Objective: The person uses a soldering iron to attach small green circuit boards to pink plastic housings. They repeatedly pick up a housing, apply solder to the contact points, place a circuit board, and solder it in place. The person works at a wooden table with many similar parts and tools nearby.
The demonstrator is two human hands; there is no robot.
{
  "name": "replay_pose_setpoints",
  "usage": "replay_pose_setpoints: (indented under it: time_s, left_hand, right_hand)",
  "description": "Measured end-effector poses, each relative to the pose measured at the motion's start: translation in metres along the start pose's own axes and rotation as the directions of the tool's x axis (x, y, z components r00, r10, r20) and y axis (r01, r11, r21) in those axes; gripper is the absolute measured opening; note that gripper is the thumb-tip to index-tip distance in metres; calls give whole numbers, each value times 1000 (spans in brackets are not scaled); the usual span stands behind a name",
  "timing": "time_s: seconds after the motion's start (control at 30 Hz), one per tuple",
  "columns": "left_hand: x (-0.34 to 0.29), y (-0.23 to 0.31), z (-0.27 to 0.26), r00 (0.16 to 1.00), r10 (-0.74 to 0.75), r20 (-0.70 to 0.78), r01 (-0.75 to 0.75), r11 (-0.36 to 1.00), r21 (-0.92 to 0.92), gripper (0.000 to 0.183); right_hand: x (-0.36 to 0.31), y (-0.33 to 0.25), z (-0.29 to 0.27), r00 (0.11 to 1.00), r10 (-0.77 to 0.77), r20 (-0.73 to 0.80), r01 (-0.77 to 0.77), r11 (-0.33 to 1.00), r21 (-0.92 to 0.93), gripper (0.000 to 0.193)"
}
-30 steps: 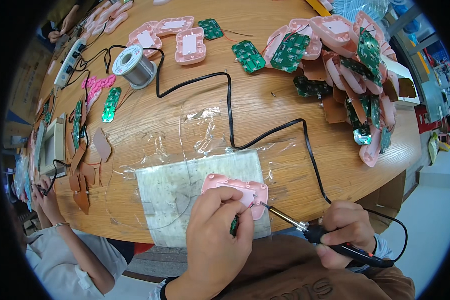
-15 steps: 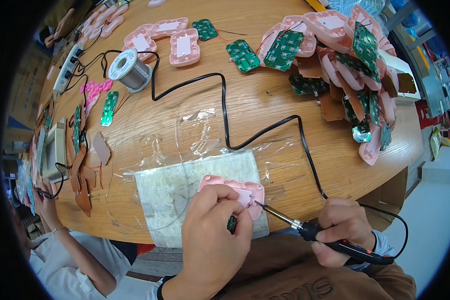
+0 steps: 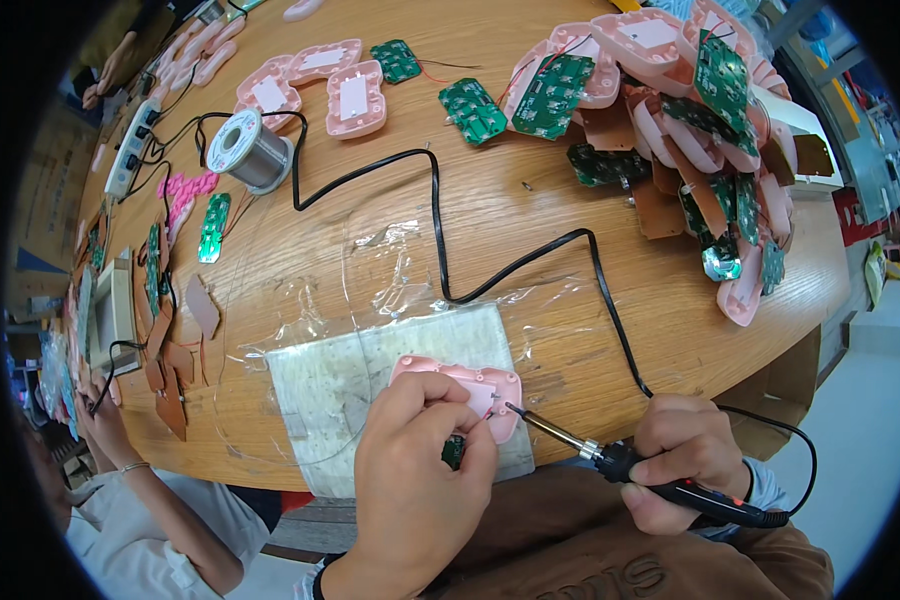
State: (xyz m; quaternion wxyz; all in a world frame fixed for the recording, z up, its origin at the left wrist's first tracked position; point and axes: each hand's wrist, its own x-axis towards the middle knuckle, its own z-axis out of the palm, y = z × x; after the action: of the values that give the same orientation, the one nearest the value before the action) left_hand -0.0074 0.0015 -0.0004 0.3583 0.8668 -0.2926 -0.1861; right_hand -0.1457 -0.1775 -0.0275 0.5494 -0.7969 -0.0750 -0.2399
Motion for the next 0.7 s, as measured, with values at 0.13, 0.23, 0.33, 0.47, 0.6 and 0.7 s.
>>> replay_pose_setpoints:
  time_s: [0.13,0.23,0.33,0.47,0.6,0.7]
  left_hand:
    - [-1,0,-1,1000,-13,8,13,1000,-2,5]
    - [-1,-1,-1,1000,4,5,-4,1000,5,5]
    - [-1,-2,-1,1000,26,-15,-26,1000,-12,6]
    - [-1,-4,1,999,40,-10,-40,998,-41,7]
    - [0,-4,4,998,47,-30,-48,999,-21,9]
    - [1,-3,5,998,59,-26,-59,998,-6,11]
  right_hand:
    - [-1,0,-1,1000,-1,-5,1,1000,1,24]
    - [-1,0,-1,1000,-4,-21,4,1000,5,24]
    - [-1,0,-2,999,-4,-32,4,1000,3,24]
    - [0,1,0,998,-8,-56,7,1000,-11,23]
    - [2,2,2,999,-6,-42,6,1000,-13,23]
    - [3,2,5,999,3,-35,-3,1000,-10,22]
